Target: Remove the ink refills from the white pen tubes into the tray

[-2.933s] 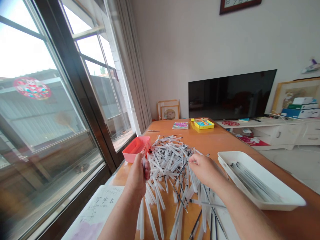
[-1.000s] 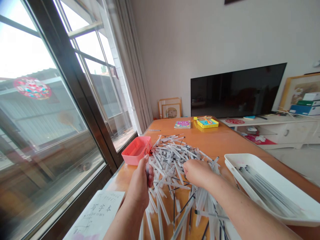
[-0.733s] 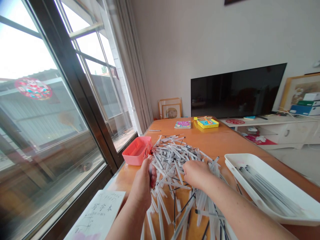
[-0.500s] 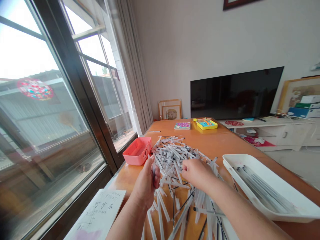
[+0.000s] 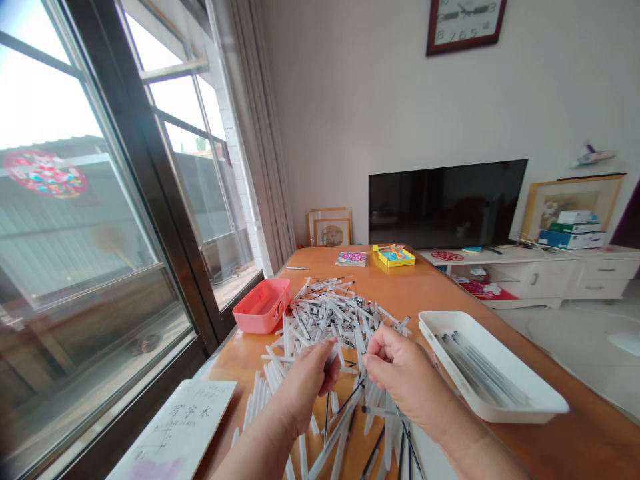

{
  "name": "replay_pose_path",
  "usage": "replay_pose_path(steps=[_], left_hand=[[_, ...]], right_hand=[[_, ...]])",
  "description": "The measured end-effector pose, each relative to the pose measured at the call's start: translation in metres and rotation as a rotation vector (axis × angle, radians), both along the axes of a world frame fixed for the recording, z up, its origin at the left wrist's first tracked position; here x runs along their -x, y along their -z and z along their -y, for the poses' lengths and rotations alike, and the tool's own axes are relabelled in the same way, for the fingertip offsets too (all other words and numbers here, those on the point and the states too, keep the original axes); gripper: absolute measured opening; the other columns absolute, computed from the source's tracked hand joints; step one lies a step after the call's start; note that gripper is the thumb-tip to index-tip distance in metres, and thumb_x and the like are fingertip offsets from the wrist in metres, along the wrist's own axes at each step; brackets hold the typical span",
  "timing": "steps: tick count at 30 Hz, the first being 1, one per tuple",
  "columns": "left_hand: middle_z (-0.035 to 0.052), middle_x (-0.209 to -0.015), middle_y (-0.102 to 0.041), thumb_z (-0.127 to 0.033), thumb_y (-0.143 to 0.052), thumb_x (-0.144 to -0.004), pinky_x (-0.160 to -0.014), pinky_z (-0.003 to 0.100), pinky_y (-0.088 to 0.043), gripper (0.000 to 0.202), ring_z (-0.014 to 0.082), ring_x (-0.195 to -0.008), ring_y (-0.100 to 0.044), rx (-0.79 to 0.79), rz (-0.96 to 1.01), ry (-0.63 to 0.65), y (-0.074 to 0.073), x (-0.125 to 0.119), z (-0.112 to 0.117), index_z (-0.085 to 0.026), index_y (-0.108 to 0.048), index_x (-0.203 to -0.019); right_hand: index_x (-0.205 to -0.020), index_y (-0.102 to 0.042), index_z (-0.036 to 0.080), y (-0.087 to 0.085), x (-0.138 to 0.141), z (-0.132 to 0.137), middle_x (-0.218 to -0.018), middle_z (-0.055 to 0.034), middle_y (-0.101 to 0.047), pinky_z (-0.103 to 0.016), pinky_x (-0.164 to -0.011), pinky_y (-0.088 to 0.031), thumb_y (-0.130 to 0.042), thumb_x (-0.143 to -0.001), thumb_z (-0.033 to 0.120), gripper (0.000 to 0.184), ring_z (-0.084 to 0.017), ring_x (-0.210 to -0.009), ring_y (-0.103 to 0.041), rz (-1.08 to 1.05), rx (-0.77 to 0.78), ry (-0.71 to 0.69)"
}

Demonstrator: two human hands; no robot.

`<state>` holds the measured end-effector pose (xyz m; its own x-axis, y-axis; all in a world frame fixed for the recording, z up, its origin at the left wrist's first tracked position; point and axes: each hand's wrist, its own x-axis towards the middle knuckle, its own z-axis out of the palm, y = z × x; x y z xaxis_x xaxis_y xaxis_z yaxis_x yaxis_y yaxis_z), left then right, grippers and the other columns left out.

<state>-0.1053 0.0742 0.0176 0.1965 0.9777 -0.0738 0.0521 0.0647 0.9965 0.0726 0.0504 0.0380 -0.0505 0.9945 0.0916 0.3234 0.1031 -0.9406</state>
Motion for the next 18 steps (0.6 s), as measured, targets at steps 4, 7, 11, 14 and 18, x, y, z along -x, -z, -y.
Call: replay_pose_path(steps=[4, 7, 11, 14, 18], left_hand=[[-0.0012, -0.045, -0.042, -0.053, -0.042, -0.091, -0.053, 0.029, -0.027, 0.054, 0.0132, -0.047, -0.037, -0.022, -0.072, 0.025, 0.0044, -0.0045, 0.0005, -0.021, -0.049, -0.049], [-0.0015, -0.045, -0.043, -0.050, -0.045, -0.091, -0.055, 0.030, -0.030, 0.051, 0.0136, -0.047, -0.039, -0.027, -0.095, 0.029, 0.0051, -0.0062, 0.0010, -0.021, -0.048, -0.049], [-0.0013, -0.044, -0.046, -0.048, -0.044, -0.091, -0.056, 0.030, -0.031, 0.051, 0.0141, -0.047, -0.040, -0.034, -0.141, 0.053, 0.0068, -0.0073, 0.0002, -0.021, -0.049, -0.049], [-0.0013, -0.045, -0.048, -0.047, -0.042, -0.092, -0.058, 0.030, -0.031, 0.050, 0.0144, -0.047, -0.042, -0.043, -0.183, 0.053, 0.0091, -0.0065, -0.0013, -0.021, -0.050, -0.050], [-0.0011, -0.048, -0.049, -0.046, -0.041, -0.092, -0.059, 0.030, -0.032, 0.048, 0.0154, -0.051, -0.044, -0.068, -0.227, 0.060, 0.0102, -0.0038, -0.0030, -0.022, -0.050, -0.052]], right_hand=[[-0.086, -0.061, 0.021, 0.0015, 0.0006, 0.0018, -0.073, 0.0029, -0.060, -0.025, -0.066, -0.045, -0.060, -0.085, 0.033, 0.013, -0.014, -0.070, -0.056, -0.004, -0.121, -0.022], [-0.093, -0.064, 0.020, 0.0030, -0.0005, 0.0029, -0.080, 0.0012, -0.064, -0.026, -0.070, -0.046, -0.060, -0.087, 0.034, 0.016, -0.015, -0.075, -0.059, -0.001, -0.117, -0.039], [-0.093, -0.064, 0.021, 0.0047, -0.0005, 0.0040, -0.083, 0.0002, -0.067, -0.028, -0.075, -0.048, -0.059, -0.088, 0.032, 0.013, -0.016, -0.080, -0.061, 0.038, -0.148, -0.066], [-0.091, -0.065, 0.022, 0.0041, 0.0008, 0.0054, -0.083, 0.0005, -0.068, -0.027, -0.076, -0.048, -0.058, -0.089, 0.030, 0.011, -0.016, -0.080, -0.062, 0.097, -0.186, -0.078], [-0.092, -0.066, 0.023, 0.0021, 0.0031, 0.0075, -0.084, 0.0010, -0.070, -0.027, -0.076, -0.048, -0.056, -0.089, 0.028, 0.012, -0.017, -0.081, -0.064, 0.191, -0.218, -0.070]])
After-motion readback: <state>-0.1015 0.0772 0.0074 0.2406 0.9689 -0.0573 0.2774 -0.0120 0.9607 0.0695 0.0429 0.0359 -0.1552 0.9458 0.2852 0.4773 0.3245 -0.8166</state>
